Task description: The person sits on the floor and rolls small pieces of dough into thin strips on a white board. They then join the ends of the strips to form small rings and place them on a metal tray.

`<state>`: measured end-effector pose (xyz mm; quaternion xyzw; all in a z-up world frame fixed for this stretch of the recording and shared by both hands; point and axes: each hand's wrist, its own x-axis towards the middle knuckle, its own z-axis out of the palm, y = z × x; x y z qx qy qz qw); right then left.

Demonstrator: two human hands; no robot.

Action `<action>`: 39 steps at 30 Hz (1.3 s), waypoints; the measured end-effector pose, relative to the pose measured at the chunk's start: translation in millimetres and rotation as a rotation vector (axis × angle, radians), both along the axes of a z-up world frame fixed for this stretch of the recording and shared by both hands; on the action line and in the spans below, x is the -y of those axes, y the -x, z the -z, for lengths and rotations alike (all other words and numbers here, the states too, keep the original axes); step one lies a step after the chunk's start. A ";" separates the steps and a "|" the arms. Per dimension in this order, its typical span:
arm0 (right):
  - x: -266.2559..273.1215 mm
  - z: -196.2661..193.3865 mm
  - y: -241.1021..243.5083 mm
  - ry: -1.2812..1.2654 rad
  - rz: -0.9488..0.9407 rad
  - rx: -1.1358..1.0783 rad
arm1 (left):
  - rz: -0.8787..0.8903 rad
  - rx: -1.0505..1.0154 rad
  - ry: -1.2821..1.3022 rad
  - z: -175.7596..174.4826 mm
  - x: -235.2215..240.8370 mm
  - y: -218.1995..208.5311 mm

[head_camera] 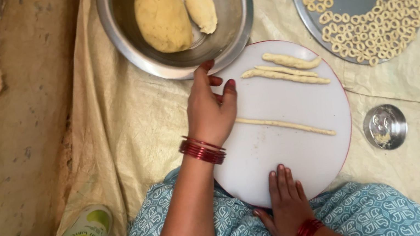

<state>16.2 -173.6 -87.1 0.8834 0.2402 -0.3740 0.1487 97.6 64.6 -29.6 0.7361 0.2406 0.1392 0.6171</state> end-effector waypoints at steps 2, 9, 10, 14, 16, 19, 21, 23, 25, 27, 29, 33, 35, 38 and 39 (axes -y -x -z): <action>-4.9 1.9 4.0 -0.014 -0.005 0.000 | 0.010 -0.029 0.020 0.9 2.3 -0.1; -17.1 8.2 -18.9 -0.388 -0.088 0.215 | 0.008 -0.054 -0.002 -1.6 1.0 -0.7; -16.1 6.4 -20.9 -0.390 -0.097 0.222 | 0.000 -0.043 0.000 -1.4 0.1 0.4; -8.6 -6.6 -11.9 -0.288 -0.229 -0.069 | -0.015 -0.018 0.010 -0.6 0.0 1.6; -7.8 -9.1 -9.3 -0.218 -0.268 -0.251 | -0.010 -0.023 0.013 0.5 1.4 1.3; -13.5 -0.3 -28.2 -0.231 -0.394 -0.158 | 0.003 -0.036 0.012 0.9 3.5 0.2; -15.4 3.6 -41.5 -0.398 -0.443 -0.008 | 0.003 -0.034 0.014 0.0 3.7 -0.3; -12.8 2.6 -47.3 -0.498 -0.455 0.072 | -0.002 -0.023 0.015 -1.1 1.4 0.2; -8.0 -0.1 -46.8 -0.532 -0.429 0.072 | -0.001 -0.021 0.014 -1.9 0.7 0.6; -1.2 -5.7 -40.5 -0.459 -0.394 -0.048 | -0.001 -0.025 0.005 -2.3 -0.9 0.6; 2.6 -8.5 -34.5 -0.362 -0.403 -0.183 | -0.003 -0.028 0.017 -2.0 0.8 2.1; 0.1 -0.1 -38.6 -0.317 -0.541 -0.246 | 0.016 -0.043 0.012 -0.7 3.2 -0.4; -3.2 6.9 -51.8 -0.409 -0.588 -0.110 | 0.021 -0.040 0.012 -0.4 2.3 -0.3; -1.6 8.6 -60.7 -0.499 -0.546 0.103 | 0.007 -0.027 -0.010 -1.0 -0.5 1.2; 1.1 6.3 -57.8 -0.474 -0.508 0.124 | -0.001 -0.021 -0.021 -1.4 -1.6 1.1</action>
